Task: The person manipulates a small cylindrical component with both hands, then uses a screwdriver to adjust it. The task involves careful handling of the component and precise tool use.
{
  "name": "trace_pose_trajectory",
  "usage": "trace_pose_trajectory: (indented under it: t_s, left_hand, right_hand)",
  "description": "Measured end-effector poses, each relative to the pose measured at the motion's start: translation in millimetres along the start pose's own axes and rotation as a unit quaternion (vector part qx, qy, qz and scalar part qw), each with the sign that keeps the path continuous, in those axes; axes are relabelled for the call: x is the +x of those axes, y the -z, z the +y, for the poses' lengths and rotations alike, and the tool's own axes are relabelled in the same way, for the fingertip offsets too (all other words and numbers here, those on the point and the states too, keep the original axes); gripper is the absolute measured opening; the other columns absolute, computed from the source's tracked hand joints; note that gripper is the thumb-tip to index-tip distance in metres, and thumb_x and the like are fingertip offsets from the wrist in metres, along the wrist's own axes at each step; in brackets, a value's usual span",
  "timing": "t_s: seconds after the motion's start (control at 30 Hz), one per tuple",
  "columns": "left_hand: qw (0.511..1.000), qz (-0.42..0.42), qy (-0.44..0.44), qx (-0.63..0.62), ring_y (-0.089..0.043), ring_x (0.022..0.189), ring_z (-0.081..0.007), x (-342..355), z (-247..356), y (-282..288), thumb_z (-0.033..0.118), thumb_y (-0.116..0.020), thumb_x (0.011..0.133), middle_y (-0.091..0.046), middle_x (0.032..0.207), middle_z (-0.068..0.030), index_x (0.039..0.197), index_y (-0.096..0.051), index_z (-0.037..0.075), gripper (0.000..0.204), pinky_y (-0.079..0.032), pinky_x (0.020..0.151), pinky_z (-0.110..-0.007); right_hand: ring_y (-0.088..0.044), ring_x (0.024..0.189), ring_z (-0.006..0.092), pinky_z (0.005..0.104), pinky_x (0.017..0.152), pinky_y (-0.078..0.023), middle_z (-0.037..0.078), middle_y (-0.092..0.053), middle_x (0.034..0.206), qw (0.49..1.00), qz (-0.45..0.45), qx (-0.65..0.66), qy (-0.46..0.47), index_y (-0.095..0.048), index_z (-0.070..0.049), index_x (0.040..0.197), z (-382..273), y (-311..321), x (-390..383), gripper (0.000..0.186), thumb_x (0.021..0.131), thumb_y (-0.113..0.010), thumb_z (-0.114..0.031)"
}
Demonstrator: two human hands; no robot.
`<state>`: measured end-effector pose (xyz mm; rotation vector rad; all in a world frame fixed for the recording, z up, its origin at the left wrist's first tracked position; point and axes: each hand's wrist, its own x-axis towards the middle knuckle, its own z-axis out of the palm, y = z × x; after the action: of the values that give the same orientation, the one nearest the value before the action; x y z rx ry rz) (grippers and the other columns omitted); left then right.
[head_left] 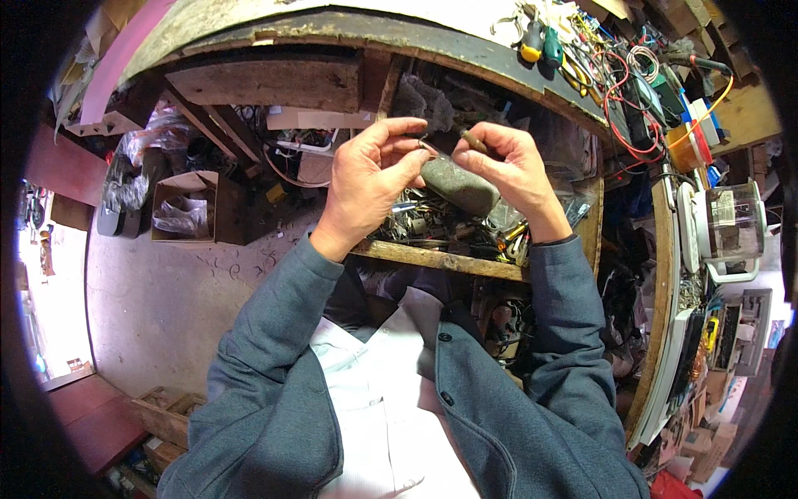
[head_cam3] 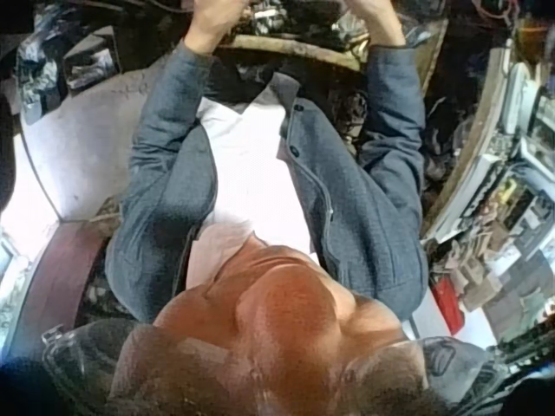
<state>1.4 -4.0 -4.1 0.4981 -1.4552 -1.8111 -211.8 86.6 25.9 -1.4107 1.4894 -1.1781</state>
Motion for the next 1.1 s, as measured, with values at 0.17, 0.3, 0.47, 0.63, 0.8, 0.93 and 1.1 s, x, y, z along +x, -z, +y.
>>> trace_pose_trajectory:
  t_s: [0.17, 0.3, 0.47, 0.63, 0.8, 0.93, 1.1]
  left_hand:
    - [1.0, 0.0, 0.001, -0.005, -0.072, 0.095, -0.0134, -0.6, -2.1, 1.4, 0.0, -0.071, 0.097, -0.075, 0.109, -0.0124, 0.136, -0.06, -0.003, 0.041, -0.062, 0.074, -0.025]
    - [1.0, -0.004, 0.0, -0.005, -0.072, 0.095, -0.0132, -1.1, -0.7, 2.1, 0.0, -0.07, 0.097, -0.075, 0.108, -0.0122, 0.136, -0.06, -0.003, 0.041, -0.062, 0.073, -0.025]
    - [1.0, -0.007, -0.011, -0.005, -0.071, 0.091, -0.012, -1.1, -2.5, 2.8, 0.0, -0.069, 0.097, -0.075, 0.107, -0.0123, 0.137, -0.058, -0.003, 0.042, -0.061, 0.072, -0.024]
    - [1.0, -0.011, -0.012, -0.014, -0.07, 0.088, -0.0107, -2.5, -4.0, 3.9, 0.0, -0.069, 0.097, -0.074, 0.106, -0.0122, 0.139, -0.057, -0.003, 0.044, -0.059, 0.071, -0.023]
    - [1.0, -0.013, -0.011, -0.011, -0.069, 0.081, -0.0097, -3.6, -2.3, 3.9, 0.001, -0.069, 0.098, -0.075, 0.104, -0.0104, 0.129, -0.063, -0.002, 0.032, -0.059, 0.071, -0.024]
    - [1.0, -0.015, -0.015, -0.005, -0.068, 0.077, -0.01, -3.0, -2.1, 3.8, 0.002, -0.069, 0.098, -0.076, 0.101, -0.0088, 0.114, -0.068, -0.001, 0.016, -0.059, 0.071, -0.025]
    - [0.999, -0.022, -0.005, -0.04, -0.071, 0.082, -0.0109, -5.3, 2.8, 2.3, 0.002, -0.069, 0.099, -0.077, 0.104, -0.0095, 0.111, -0.071, 0.001, 0.013, -0.059, 0.075, -0.024]
  right_hand:
    - [-0.063, 0.087, 0.0049, 0.022, 0.081, -0.051, -0.002, -0.071, 0.092, 1.0, 0.009, 0.014, -0.021, -0.072, -0.001, 0.1, 3.4, 6.6, 1.5, 0.008, 0.096, -0.073, -0.008]
    - [-0.062, 0.084, 0.0051, 0.0234, 0.078, -0.05, -0.001, -0.073, 0.089, 1.0, 0.024, 0.007, -0.015, -0.074, -0.001, 0.098, 3.5, 6.5, 2.3, 0.012, 0.095, -0.075, -0.013]
    - [-0.051, 0.074, 0.0026, 0.0226, 0.066, -0.041, -0.007, -0.062, 0.079, 0.999, 0.031, -0.032, -0.018, -0.074, -0.003, 0.094, 13.2, 9.1, 4.4, 0.012, 0.095, -0.076, -0.015]
    - [-0.046, 0.071, 0.003, 0.0234, 0.063, -0.037, -0.008, -0.056, 0.074, 0.998, 0.02, -0.054, -0.002, -0.073, -0.004, 0.092, 17.9, 9.4, 5.9, 0.015, 0.094, -0.076, -0.018]
    - [-0.046, 0.069, 0.004, 0.0244, 0.061, -0.037, -0.008, -0.054, 0.071, 0.995, 0.005, -0.096, -0.019, -0.072, -0.003, 0.091, 18.9, 11.2, 6.3, 0.018, 0.094, -0.076, -0.02]
    - [-0.047, 0.07, 0.004, 0.0243, 0.062, -0.038, -0.007, -0.056, 0.072, 0.995, 0.008, -0.102, -0.019, -0.073, -0.003, 0.092, 21.2, 11.4, 6.3, 0.017, 0.094, -0.076, -0.019]
    - [-0.055, 0.077, 0.0036, 0.022, 0.069, -0.045, -0.006, -0.066, 0.083, 0.999, -0.013, 0.018, -0.023, -0.075, -0.003, 0.097, 8.2, 2.2, 4.1, 0.011, 0.093, -0.078, -0.013]
